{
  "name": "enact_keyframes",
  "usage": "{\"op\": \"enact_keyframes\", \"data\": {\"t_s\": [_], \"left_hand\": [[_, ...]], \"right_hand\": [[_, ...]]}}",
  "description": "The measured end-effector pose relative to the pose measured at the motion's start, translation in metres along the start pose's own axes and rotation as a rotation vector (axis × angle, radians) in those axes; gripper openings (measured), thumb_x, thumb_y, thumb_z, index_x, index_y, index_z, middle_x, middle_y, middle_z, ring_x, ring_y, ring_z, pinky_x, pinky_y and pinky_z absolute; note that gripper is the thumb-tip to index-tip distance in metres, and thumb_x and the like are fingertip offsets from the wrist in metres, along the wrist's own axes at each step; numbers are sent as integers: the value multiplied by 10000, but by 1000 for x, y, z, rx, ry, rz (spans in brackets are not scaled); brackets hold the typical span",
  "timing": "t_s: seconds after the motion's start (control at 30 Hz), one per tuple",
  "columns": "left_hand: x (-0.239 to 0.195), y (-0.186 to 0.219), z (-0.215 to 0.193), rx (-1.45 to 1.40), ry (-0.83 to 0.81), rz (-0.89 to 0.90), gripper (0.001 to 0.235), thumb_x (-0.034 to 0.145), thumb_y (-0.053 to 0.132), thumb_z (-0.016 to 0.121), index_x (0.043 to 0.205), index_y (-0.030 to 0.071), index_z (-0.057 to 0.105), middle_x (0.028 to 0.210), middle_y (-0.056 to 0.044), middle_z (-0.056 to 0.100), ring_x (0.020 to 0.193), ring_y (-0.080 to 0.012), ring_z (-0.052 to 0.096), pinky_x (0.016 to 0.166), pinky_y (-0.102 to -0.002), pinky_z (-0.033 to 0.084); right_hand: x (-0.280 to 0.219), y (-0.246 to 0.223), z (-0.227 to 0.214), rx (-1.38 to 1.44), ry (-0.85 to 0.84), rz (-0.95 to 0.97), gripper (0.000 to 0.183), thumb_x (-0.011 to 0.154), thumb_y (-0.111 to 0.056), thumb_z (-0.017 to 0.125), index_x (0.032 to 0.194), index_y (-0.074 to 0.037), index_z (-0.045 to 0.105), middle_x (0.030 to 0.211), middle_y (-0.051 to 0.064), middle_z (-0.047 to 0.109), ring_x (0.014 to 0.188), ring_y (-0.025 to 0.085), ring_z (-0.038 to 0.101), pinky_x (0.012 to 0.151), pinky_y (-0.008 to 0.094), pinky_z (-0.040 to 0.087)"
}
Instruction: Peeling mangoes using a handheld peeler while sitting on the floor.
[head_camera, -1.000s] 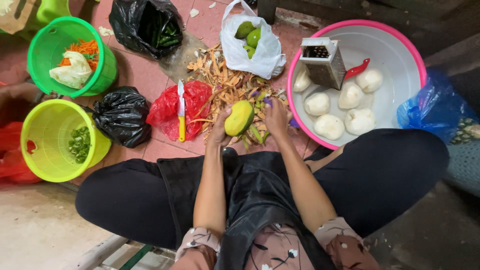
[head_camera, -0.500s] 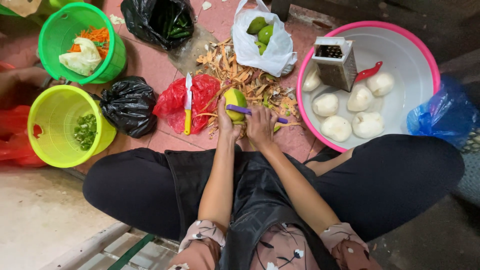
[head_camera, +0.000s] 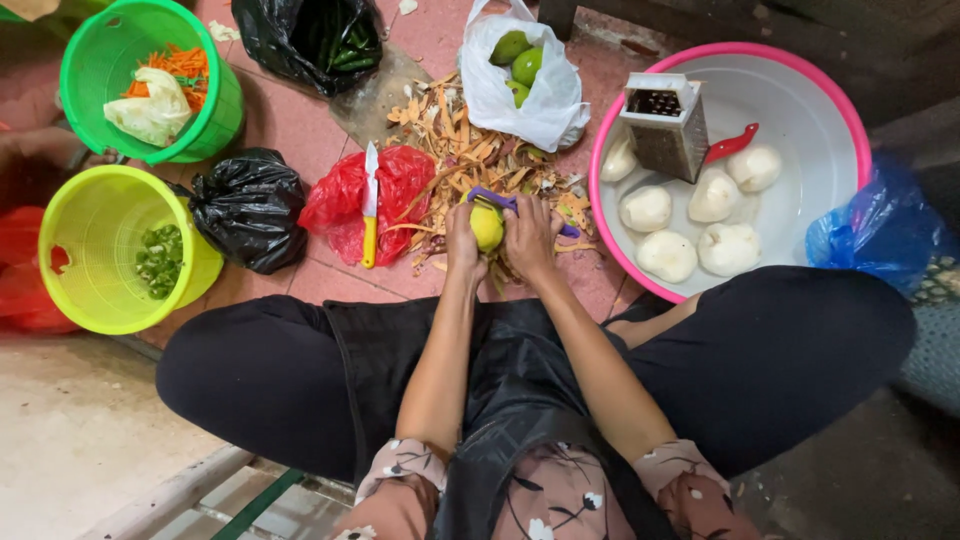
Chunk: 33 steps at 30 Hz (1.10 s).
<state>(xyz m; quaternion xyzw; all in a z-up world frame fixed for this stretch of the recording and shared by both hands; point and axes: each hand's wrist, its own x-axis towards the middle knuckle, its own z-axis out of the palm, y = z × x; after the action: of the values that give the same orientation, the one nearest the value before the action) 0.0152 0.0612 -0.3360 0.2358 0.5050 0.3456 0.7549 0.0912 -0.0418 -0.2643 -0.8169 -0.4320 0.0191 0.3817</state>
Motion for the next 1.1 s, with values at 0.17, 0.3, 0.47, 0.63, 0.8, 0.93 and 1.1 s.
{"op": "enact_keyframes", "data": {"t_s": [0.17,0.3,0.47,0.63,0.8,0.93,1.1], "left_hand": [[-12,14,-2,46,-88,-62,327,878,397,711,1095,190,579,925,-127,669,733,-295,726,568,-410,612],[-40,41,7,103,-157,-109,342,860,414,729,1074,195,578,928,-133,670,725,-301,724,553,-410,610],[-38,53,-4,188,-279,-139,336,863,397,741,1109,210,609,886,-133,670,659,-279,713,465,-354,572],[-77,98,12,54,-631,-170,551,849,356,675,1358,161,594,1124,-202,707,948,-310,741,787,-452,626],[-62,104,-3,-43,-615,-82,593,804,286,753,1346,112,587,1161,-219,699,1003,-361,723,844,-504,616],[-58,99,-1,-40,-637,-36,516,795,283,733,1257,112,581,1092,-196,710,940,-343,738,768,-472,636],[-61,98,1,53,-652,64,501,777,318,734,1203,108,578,1042,-196,706,906,-326,730,737,-443,634]], "right_hand": [[-1,24,8,72,-32,78,241,1091,-299,470,1260,-138,525,1084,83,554,1072,312,538,936,543,342],[-2,29,10,120,-77,140,232,1086,-319,484,1274,-186,514,1115,46,562,1103,278,533,944,520,337],[-6,43,10,193,-90,149,260,1104,-280,461,1291,-110,522,1189,184,577,1163,400,523,1000,589,333],[-25,81,22,74,-277,391,274,1087,-266,455,1340,-170,492,1336,139,602,1284,346,521,1131,702,158],[6,26,-5,146,24,277,272,1092,-325,419,1260,-140,526,1142,182,633,1102,435,588,965,634,342],[22,-24,-37,106,160,54,208,1103,-325,450,1225,-174,525,1033,39,560,1014,286,576,893,440,345],[24,-2,-8,3,148,-63,280,1094,-405,419,1209,-186,551,1011,1,551,971,233,553,893,409,305]]}}
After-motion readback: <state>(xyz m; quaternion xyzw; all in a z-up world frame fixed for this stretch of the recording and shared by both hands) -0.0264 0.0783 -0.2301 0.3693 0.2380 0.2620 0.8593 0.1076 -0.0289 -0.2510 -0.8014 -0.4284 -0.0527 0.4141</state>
